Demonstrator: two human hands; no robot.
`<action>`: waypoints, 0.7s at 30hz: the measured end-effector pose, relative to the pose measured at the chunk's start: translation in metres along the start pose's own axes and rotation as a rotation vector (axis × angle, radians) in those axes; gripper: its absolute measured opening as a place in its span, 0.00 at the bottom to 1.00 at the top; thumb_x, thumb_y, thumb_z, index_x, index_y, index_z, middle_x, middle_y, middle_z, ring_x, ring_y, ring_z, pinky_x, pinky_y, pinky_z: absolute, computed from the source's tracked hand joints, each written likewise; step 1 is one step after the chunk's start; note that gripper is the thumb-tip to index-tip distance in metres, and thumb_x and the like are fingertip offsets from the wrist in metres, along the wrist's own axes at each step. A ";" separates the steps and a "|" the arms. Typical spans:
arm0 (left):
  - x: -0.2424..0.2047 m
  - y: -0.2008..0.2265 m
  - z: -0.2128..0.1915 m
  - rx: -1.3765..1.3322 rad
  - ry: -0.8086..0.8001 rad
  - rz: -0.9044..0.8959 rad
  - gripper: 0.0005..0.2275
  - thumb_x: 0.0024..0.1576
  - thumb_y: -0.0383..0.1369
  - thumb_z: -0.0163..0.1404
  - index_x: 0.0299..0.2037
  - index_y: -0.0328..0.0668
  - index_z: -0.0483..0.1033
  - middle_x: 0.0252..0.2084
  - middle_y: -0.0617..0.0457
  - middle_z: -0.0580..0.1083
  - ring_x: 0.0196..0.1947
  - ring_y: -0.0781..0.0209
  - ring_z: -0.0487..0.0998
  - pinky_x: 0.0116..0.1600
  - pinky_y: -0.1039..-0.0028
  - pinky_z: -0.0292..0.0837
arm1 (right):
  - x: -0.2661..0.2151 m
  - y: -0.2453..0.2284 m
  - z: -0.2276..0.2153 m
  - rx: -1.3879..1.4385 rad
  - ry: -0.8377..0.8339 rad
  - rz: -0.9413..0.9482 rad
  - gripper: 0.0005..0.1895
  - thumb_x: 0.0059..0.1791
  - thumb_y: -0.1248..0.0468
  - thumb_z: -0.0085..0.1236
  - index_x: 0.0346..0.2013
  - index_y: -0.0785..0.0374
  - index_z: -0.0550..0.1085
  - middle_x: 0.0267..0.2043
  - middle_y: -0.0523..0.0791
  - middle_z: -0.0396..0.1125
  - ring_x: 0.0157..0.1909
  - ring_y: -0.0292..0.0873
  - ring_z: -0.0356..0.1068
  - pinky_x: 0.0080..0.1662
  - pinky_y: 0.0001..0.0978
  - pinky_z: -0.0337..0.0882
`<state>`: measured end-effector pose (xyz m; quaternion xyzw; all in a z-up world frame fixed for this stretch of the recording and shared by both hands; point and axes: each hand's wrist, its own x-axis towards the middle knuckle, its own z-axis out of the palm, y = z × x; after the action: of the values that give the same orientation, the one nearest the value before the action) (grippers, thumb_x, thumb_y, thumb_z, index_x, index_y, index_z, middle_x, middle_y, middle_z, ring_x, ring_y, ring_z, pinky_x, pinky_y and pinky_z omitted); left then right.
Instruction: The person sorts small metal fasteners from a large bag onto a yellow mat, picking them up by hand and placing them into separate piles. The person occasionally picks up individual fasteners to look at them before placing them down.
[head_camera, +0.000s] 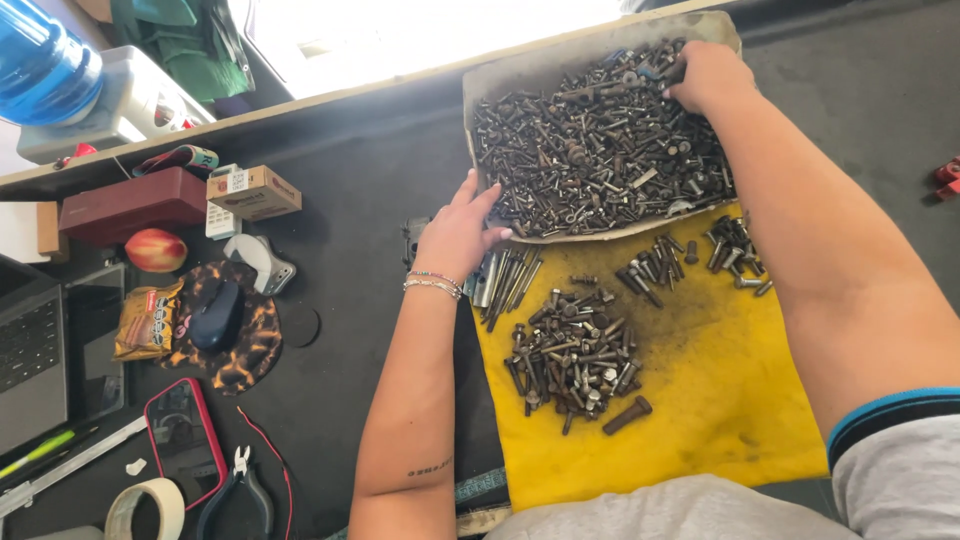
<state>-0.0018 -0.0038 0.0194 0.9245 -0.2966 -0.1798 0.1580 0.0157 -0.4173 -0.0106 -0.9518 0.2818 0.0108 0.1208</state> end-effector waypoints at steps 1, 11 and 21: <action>0.000 0.001 -0.001 0.000 0.000 0.001 0.28 0.62 0.40 0.51 0.73 0.58 0.58 0.81 0.55 0.43 0.62 0.40 0.69 0.54 0.50 0.72 | 0.001 0.005 0.004 0.000 0.000 0.001 0.17 0.54 0.59 0.64 0.55 0.62 0.73 0.50 0.57 0.72 0.50 0.64 0.71 0.45 0.60 0.73; 0.005 -0.012 0.012 0.038 0.067 0.072 0.30 0.62 0.41 0.54 0.74 0.57 0.57 0.79 0.47 0.48 0.65 0.33 0.68 0.61 0.44 0.70 | -0.167 -0.012 -0.013 0.598 0.141 -0.389 0.19 0.51 0.61 0.68 0.53 0.66 0.78 0.49 0.55 0.73 0.51 0.52 0.72 0.54 0.48 0.70; 0.000 -0.003 0.005 0.030 0.067 0.088 0.31 0.63 0.38 0.53 0.75 0.54 0.53 0.79 0.47 0.46 0.60 0.36 0.70 0.48 0.45 0.73 | -0.302 -0.032 0.050 0.449 -0.109 -0.924 0.16 0.44 0.56 0.70 0.46 0.52 0.83 0.32 0.41 0.76 0.34 0.43 0.70 0.38 0.37 0.70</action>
<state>-0.0025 -0.0027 0.0140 0.9184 -0.3342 -0.1372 0.1615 -0.2190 -0.2182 -0.0248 -0.9256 -0.1794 -0.0549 0.3286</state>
